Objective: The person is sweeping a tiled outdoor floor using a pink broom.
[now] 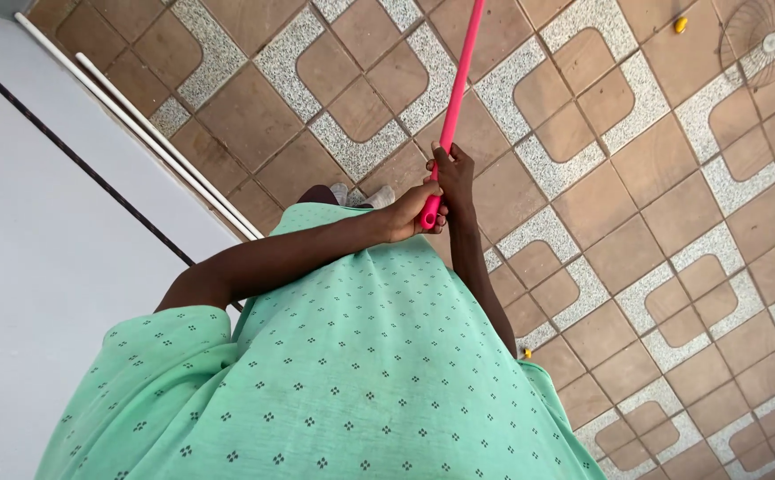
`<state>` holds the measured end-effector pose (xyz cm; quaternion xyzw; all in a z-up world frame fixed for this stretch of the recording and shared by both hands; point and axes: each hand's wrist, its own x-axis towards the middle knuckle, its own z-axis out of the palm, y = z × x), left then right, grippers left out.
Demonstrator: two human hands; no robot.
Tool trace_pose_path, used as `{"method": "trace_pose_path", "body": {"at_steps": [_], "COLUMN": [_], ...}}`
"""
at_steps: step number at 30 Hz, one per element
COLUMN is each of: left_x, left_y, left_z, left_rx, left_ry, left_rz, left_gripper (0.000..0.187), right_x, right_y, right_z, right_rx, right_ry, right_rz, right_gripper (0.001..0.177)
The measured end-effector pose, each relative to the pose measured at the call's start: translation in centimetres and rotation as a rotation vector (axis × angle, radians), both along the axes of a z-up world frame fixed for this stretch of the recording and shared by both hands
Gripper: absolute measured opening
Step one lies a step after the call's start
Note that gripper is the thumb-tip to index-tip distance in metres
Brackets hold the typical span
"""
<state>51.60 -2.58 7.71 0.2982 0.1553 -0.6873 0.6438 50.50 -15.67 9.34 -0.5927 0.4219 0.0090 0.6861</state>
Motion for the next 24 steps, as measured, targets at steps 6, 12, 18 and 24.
{"method": "trace_pose_path", "body": {"at_steps": [6, 12, 18, 24], "left_x": [5.8, 16.2, 28.4, 32.6], "left_y": [2.9, 6.6, 9.5, 10.1], "left_z": [4.9, -0.9, -4.0, -10.4], "left_rx": [0.1, 0.264, 0.435, 0.57], "left_ry": [-0.049, -0.224, 0.015, 0.101], "left_rz": [0.263, 0.656, 0.803, 0.529], "left_gripper": [0.018, 0.023, 0.033, 0.047], "right_x": [9.2, 24.3, 34.3, 35.1], "right_y": [3.4, 10.0, 13.0, 13.2], "right_z": [0.4, -1.3, -3.1, -14.1], "right_rx": [0.24, 0.489, 0.398, 0.339], "right_ry": [-0.192, -0.163, -0.033, 0.098], "right_rz": [0.194, 0.475, 0.552, 0.584], "right_gripper": [0.033, 0.035, 0.03, 0.029]}}
